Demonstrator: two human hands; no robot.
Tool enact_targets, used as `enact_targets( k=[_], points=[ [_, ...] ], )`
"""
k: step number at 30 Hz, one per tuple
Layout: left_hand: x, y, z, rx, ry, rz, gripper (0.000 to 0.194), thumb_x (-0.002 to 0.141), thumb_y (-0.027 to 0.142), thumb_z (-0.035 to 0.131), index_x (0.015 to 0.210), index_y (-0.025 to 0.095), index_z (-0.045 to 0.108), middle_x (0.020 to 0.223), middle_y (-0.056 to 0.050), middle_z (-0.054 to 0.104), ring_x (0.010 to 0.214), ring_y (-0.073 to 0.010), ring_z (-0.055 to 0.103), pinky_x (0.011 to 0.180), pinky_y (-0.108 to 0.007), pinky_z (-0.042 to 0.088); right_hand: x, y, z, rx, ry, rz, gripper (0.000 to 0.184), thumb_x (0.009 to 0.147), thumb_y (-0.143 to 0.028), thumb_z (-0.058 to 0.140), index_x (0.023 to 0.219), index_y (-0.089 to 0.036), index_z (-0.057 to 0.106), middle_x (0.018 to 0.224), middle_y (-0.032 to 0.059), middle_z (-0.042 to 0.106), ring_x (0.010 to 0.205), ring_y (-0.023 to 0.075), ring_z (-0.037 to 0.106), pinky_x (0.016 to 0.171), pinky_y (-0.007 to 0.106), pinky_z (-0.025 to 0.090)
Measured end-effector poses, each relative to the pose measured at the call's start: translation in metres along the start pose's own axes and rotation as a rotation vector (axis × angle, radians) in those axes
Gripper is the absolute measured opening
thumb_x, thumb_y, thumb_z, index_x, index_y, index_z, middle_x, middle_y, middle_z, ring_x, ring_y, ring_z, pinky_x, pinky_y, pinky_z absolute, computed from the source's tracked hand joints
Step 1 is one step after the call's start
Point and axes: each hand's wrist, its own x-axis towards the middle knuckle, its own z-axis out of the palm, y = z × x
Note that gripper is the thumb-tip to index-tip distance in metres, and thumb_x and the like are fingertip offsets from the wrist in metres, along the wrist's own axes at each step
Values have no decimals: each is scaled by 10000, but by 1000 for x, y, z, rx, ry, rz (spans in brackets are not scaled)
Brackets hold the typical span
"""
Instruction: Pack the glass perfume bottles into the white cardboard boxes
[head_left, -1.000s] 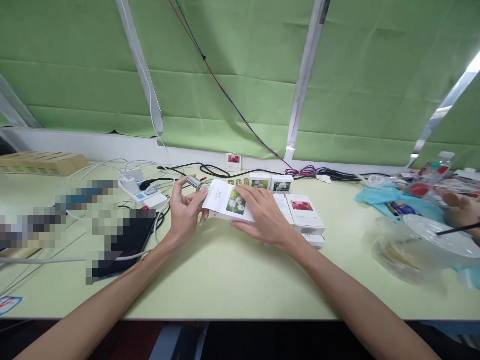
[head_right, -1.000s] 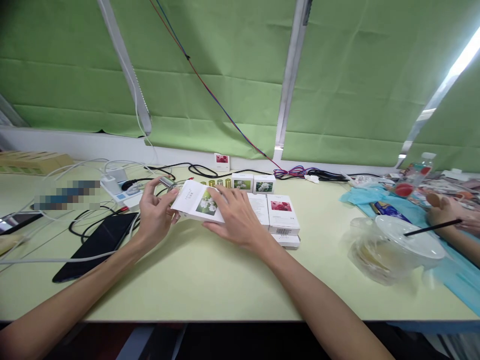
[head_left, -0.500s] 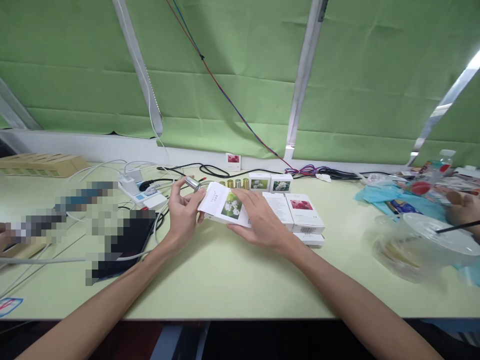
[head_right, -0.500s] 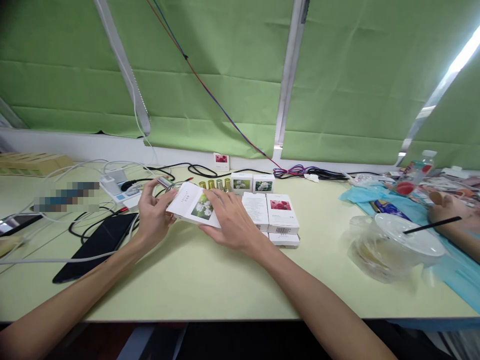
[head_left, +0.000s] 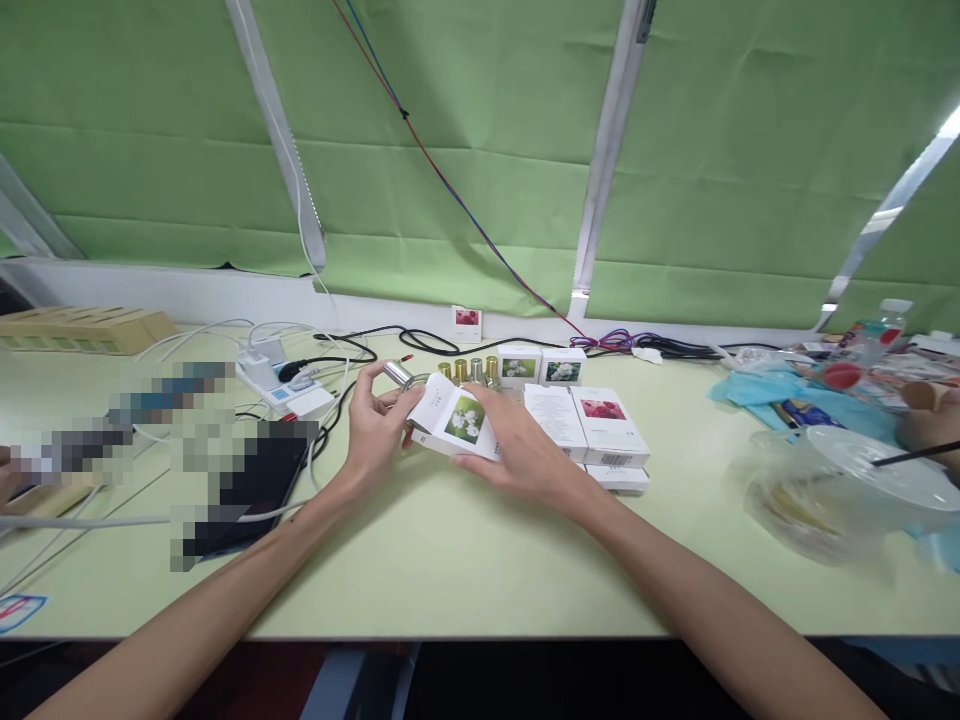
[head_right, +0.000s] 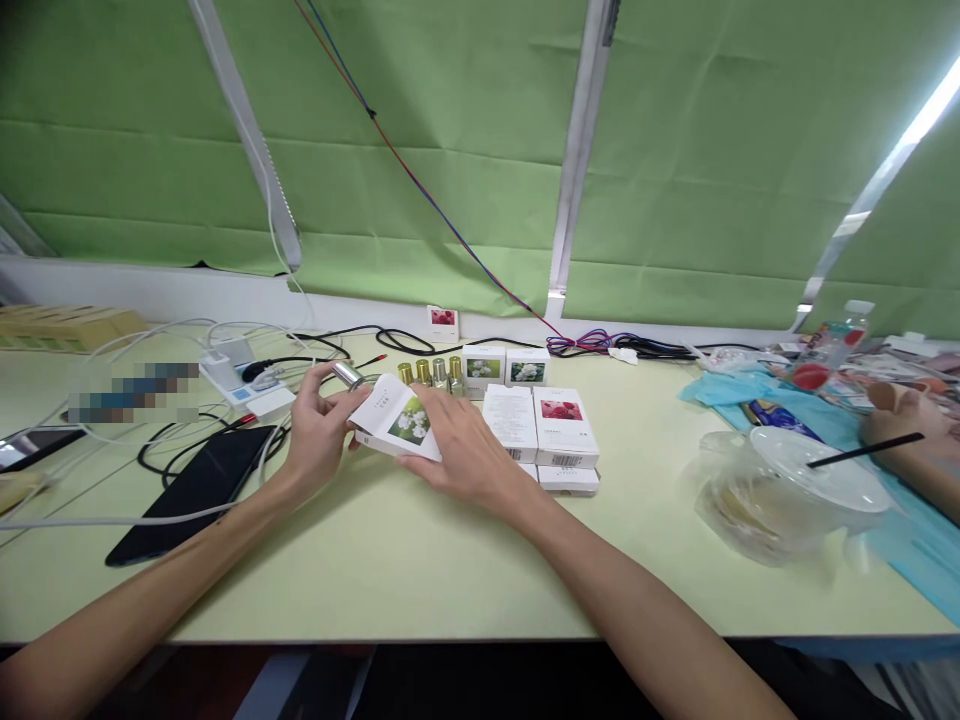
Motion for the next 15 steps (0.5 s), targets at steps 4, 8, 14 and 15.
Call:
enact_targets(
  k=[4,8,14,15],
  points=[
    [0,-1,1,49,-17,-21,574,694,391,807,1136,241,473,532,74,623,317,-103,438,287,-167,308,-1,1,1,11,-40,28,792,923,-344,690,1571,-239,245,1520,143,508,1382,311,500,1118,506,441],
    [-2,-1,1,99,-10,-38,593,694,398,805,1155,239,467,536,71,628,325,-109,446,289,-169,319,-2,-1,1,-7,-89,55,828,922,-355,691,1587,-210,219,1529,162,498,1398,320,490,1126,515,435],
    [-5,-4,2,174,-64,12,628,715,385,794,1244,237,488,494,107,559,308,-89,414,304,-156,328,-1,-5,1,-112,-179,93,895,891,-318,721,1601,-161,200,1513,190,507,1349,348,535,1097,514,459],
    [-6,-5,2,179,-68,16,624,722,389,790,1247,238,490,492,110,550,306,-86,410,305,-154,328,-1,-5,1,-118,-181,93,900,890,-320,723,1603,-166,196,1506,187,513,1345,346,539,1093,511,463]
  ],
)
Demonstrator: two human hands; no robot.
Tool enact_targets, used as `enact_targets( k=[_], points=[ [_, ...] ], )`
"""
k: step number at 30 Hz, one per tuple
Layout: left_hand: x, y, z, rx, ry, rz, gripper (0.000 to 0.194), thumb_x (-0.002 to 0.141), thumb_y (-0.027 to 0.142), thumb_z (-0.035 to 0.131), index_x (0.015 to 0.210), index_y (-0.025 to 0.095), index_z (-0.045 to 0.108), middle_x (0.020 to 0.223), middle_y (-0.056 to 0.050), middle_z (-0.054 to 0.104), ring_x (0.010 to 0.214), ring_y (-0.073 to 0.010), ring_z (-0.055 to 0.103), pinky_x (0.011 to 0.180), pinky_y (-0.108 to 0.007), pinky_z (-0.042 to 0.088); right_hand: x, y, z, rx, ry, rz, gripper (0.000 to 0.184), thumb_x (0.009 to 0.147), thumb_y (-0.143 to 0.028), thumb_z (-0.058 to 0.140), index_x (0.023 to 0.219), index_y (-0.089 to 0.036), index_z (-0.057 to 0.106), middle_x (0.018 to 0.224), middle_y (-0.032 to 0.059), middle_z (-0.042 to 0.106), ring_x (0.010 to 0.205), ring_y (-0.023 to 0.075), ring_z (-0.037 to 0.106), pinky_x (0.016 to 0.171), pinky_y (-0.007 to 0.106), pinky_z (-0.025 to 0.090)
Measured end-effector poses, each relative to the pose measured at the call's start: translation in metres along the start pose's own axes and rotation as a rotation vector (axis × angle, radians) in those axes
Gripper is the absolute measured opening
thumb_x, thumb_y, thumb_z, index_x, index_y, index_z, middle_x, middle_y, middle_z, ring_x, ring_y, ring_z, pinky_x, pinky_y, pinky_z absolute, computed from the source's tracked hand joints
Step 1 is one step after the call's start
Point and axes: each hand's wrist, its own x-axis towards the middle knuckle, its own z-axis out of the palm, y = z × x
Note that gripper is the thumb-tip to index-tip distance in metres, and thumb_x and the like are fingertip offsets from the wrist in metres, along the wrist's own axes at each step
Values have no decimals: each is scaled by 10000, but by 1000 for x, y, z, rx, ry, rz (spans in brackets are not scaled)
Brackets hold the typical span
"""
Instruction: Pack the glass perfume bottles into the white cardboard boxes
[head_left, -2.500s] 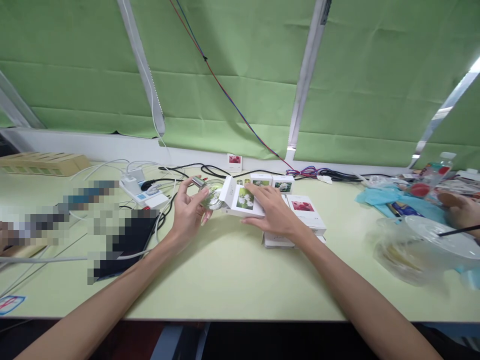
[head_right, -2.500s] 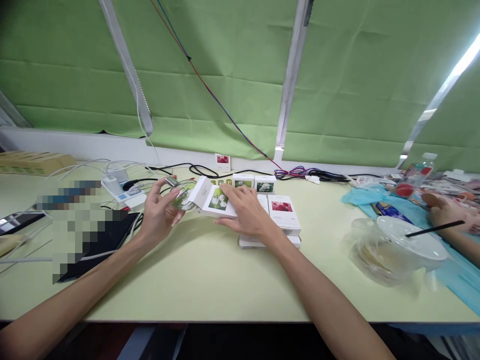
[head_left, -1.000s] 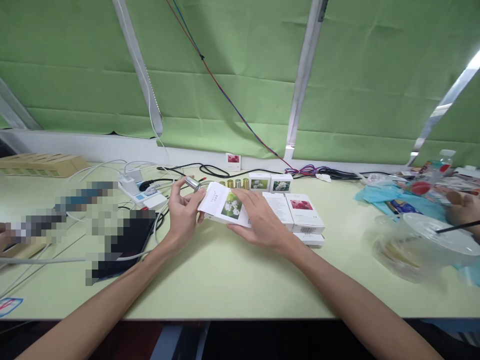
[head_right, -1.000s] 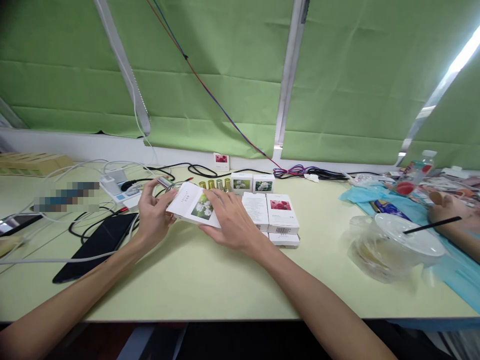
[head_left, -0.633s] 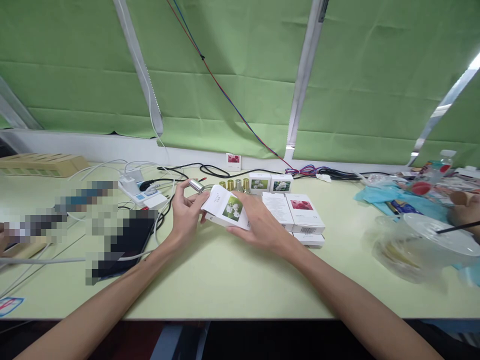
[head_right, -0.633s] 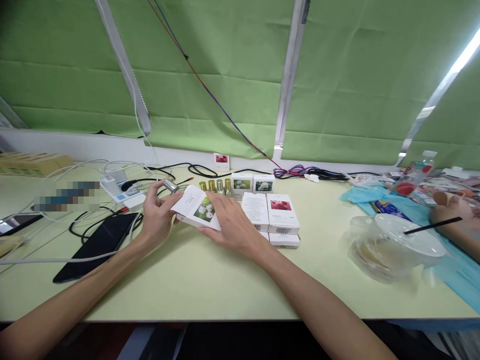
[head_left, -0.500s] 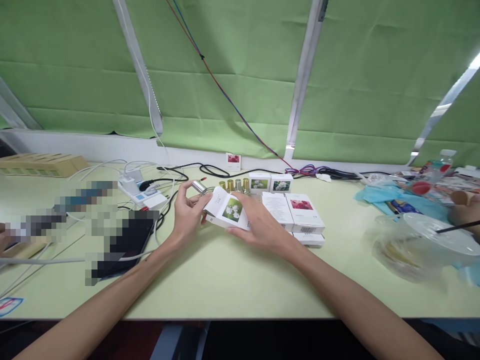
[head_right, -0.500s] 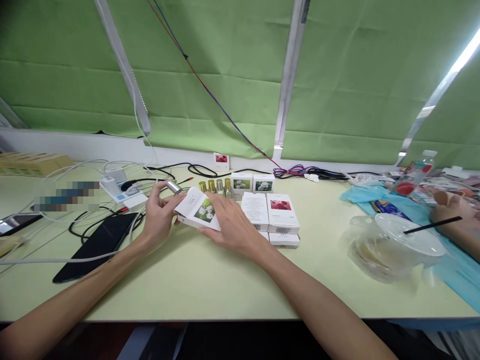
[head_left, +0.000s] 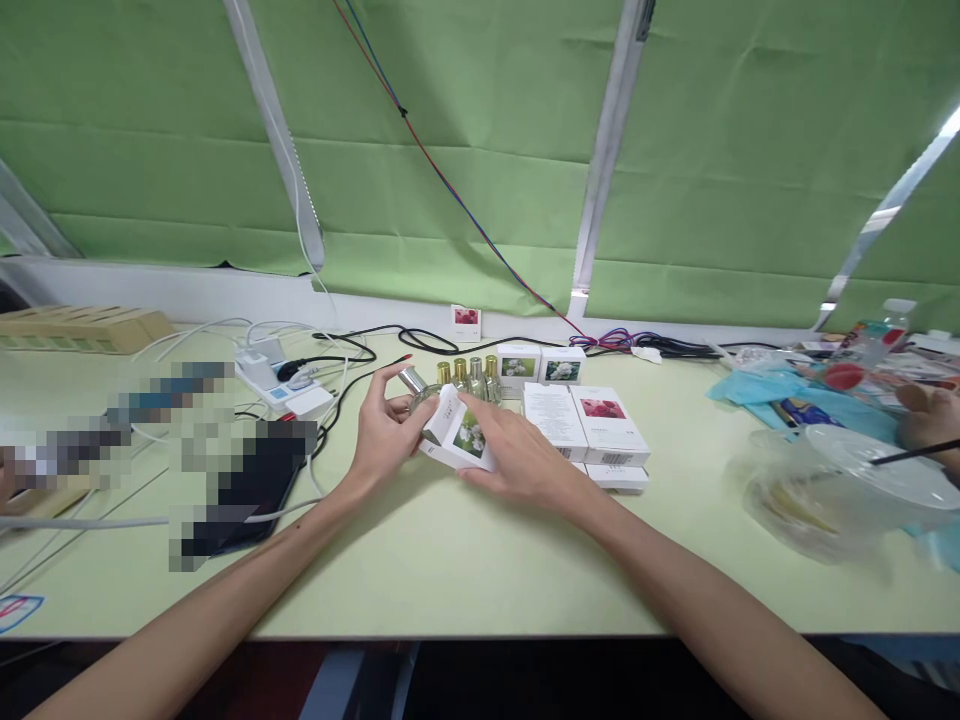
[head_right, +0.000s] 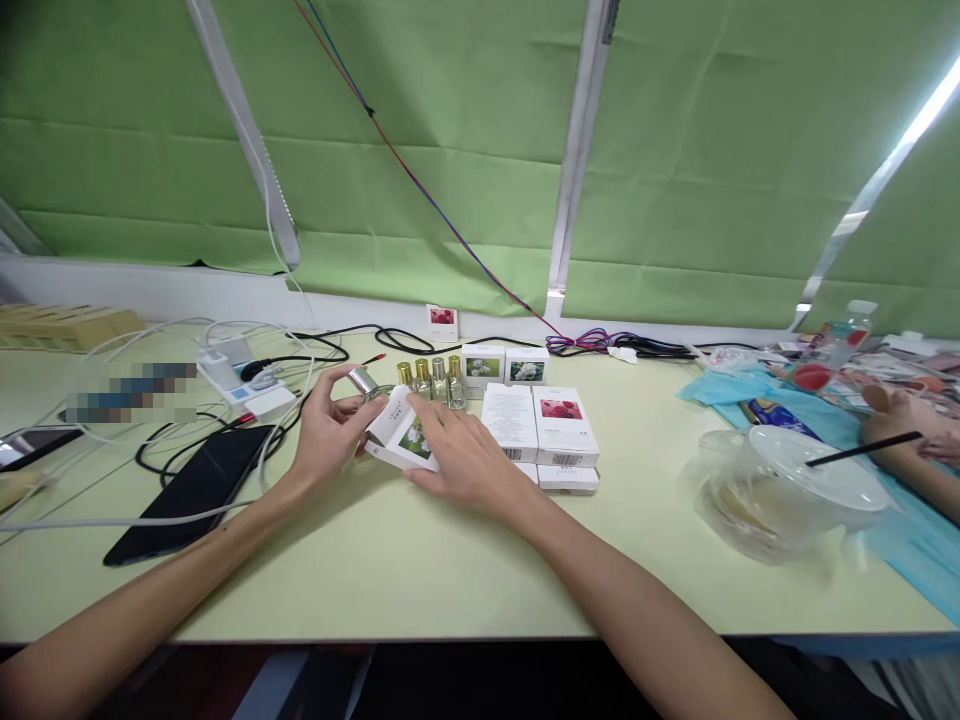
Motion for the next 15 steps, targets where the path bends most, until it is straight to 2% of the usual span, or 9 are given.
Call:
enact_targets(
  k=[5,15],
  points=[
    [-1,-1,0,23,-8,2,581,740,403,780,1216,248,485,509,107,556,300,-91,411,302,-163,328,1,1,0,16,0,2,927,910,-384,712,1619,-190,147,1529,177,494,1370,338,520,1094,500,462],
    [-2,0,0,70,-31,-9,547,771,437,756,1195,250,467,525,86,589,321,-104,427,309,-181,354,0,-3,-1,24,-17,61,881,930,-374,655,1626,-203,142,1466,190,518,1306,347,547,1057,515,464]
  ],
)
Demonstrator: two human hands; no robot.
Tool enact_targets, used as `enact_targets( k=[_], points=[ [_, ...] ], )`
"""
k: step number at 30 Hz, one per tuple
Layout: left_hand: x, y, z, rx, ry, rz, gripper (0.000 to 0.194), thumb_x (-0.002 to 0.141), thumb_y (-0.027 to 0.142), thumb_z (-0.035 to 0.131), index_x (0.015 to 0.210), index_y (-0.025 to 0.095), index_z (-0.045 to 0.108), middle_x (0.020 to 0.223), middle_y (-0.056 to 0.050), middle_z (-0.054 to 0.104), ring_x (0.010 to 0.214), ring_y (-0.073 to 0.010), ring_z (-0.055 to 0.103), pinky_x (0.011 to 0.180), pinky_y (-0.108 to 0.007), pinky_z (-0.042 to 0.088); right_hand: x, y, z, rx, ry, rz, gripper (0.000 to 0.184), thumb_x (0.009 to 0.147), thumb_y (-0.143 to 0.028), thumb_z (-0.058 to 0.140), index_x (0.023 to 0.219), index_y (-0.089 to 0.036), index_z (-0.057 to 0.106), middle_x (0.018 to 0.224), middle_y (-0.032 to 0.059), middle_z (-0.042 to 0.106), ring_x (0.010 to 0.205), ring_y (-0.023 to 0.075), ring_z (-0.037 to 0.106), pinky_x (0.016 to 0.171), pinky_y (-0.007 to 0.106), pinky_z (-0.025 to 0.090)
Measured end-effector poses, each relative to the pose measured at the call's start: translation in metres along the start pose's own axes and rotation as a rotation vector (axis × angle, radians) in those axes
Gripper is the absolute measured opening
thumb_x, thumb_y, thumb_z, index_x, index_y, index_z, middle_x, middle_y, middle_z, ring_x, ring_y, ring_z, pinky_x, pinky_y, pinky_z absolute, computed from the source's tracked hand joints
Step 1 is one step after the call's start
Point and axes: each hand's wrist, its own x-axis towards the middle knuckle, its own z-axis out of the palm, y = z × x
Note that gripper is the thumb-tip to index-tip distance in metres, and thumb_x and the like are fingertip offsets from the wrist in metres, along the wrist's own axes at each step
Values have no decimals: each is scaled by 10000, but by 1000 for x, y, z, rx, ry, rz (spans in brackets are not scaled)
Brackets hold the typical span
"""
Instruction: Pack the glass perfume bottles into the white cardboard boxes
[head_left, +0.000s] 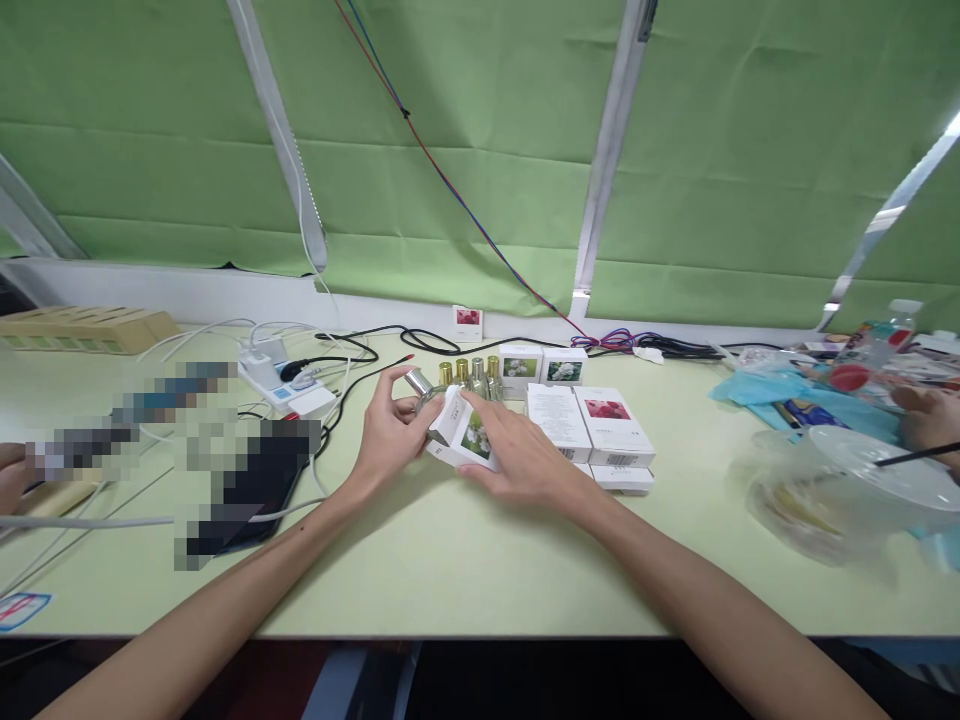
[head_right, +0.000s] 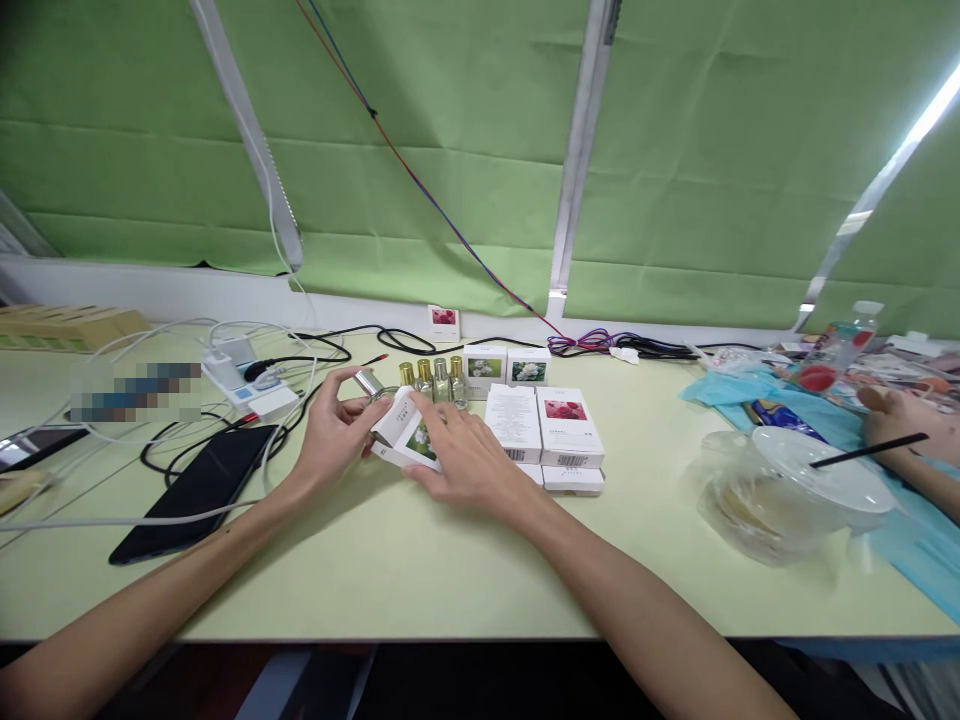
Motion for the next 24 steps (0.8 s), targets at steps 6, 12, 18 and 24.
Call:
enact_targets(
  k=[6,12,18,24],
  points=[
    [2,0,1,-18,-8,-30,533,770,427,742,1193,252,470,523,81,603,323,-105,427,313,-177,332,0,0,0,11,6,14,880,928,-376,657,1621,-199,146,1456,189,520,1302,343,541,1052,508,463],
    [5,2,1,-42,-18,-96,522,729,417,746,1138,250,466,511,73,607,340,-112,440,319,-177,335,0,-2,1,-3,0,36,866,937,-407,654,1618,-192,164,1447,190,528,1317,340,535,1062,501,460],
    [8,3,0,-54,-48,-148,557,699,408,758,1154,243,484,544,51,637,385,-137,510,339,-191,388,-2,-4,1,-67,-17,65,814,972,-455,623,1613,-204,189,1422,198,537,1273,340,569,1023,495,484],
    [9,1,-1,-58,-64,-171,587,700,411,775,1189,233,504,584,39,651,403,-136,532,366,-199,410,-1,-3,3,-143,-8,61,777,975,-472,629,1585,-193,236,1337,188,579,1195,339,609,961,485,515]
  ],
)
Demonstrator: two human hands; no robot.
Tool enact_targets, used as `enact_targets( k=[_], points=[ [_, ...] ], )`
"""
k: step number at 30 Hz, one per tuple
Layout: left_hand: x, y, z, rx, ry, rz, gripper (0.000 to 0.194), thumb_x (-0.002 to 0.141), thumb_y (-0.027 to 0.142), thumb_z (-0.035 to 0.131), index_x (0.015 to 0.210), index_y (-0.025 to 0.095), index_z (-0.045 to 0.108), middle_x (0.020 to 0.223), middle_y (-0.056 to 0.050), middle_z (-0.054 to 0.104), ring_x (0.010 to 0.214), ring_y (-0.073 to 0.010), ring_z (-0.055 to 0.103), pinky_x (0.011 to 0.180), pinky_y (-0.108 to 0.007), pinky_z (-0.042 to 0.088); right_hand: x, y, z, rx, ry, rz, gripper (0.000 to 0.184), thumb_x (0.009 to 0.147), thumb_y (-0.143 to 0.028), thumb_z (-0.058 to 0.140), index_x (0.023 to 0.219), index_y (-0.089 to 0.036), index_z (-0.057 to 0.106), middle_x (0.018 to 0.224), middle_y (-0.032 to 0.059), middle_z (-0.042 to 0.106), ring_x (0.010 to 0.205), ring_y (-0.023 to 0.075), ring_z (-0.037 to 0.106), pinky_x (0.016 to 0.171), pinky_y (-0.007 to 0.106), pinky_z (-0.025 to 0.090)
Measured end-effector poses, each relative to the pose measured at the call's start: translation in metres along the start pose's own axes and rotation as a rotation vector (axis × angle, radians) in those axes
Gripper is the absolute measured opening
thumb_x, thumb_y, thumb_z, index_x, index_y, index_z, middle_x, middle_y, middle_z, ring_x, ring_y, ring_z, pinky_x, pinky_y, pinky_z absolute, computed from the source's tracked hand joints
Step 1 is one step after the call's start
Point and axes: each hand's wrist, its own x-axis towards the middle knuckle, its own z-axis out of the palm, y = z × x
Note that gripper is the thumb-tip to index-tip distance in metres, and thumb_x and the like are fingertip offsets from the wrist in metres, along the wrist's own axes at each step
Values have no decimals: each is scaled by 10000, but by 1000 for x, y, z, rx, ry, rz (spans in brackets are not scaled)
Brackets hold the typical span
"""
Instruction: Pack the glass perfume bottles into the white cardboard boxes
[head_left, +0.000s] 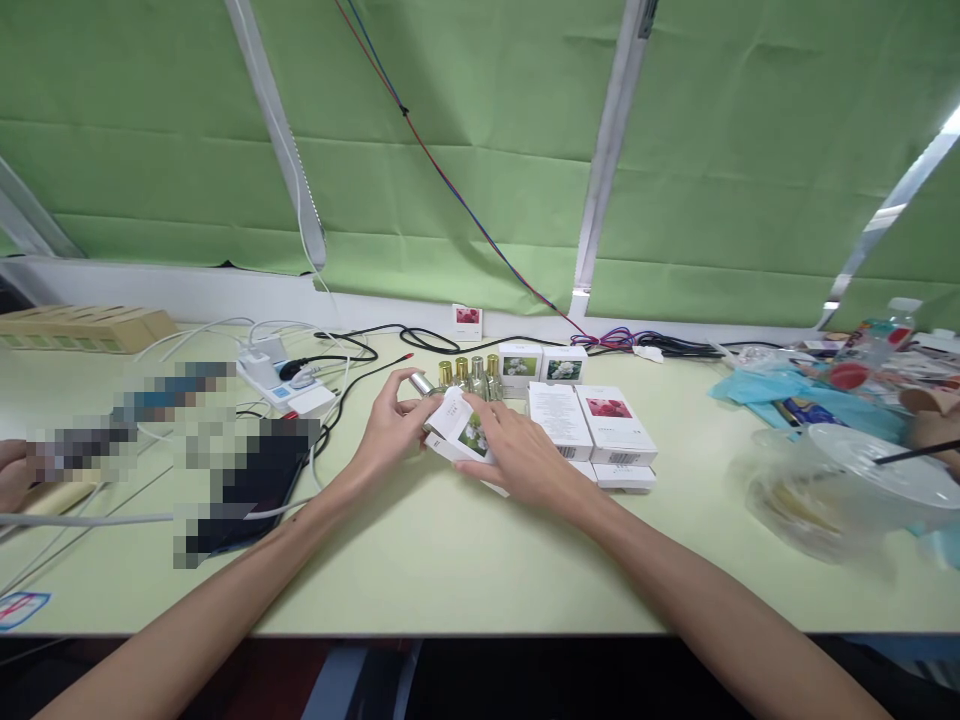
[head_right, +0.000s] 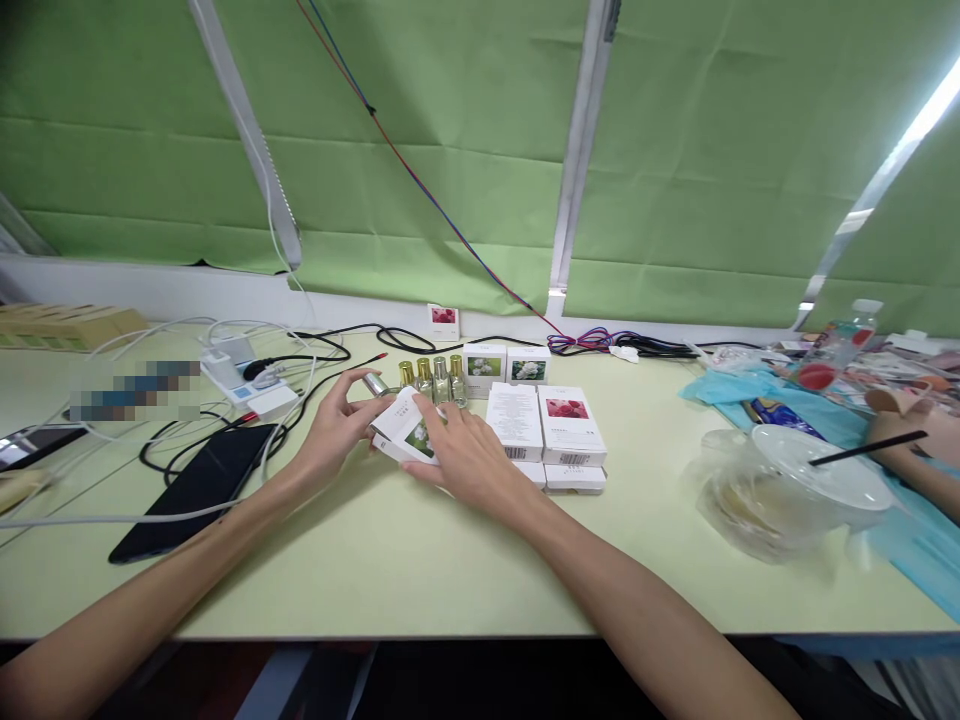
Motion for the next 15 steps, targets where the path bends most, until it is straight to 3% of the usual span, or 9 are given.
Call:
enact_targets(
  k=[15],
  points=[
    [-2,3,1,14,6,-35,603,709,429,769,1219,232,517,656,19,683,424,-132,557,377,-197,412,0,1,6,-90,42,-25,707,1002,-497,569,1557,-146,307,1337,198,579,1173,345,623,944,496,547]
  ],
)
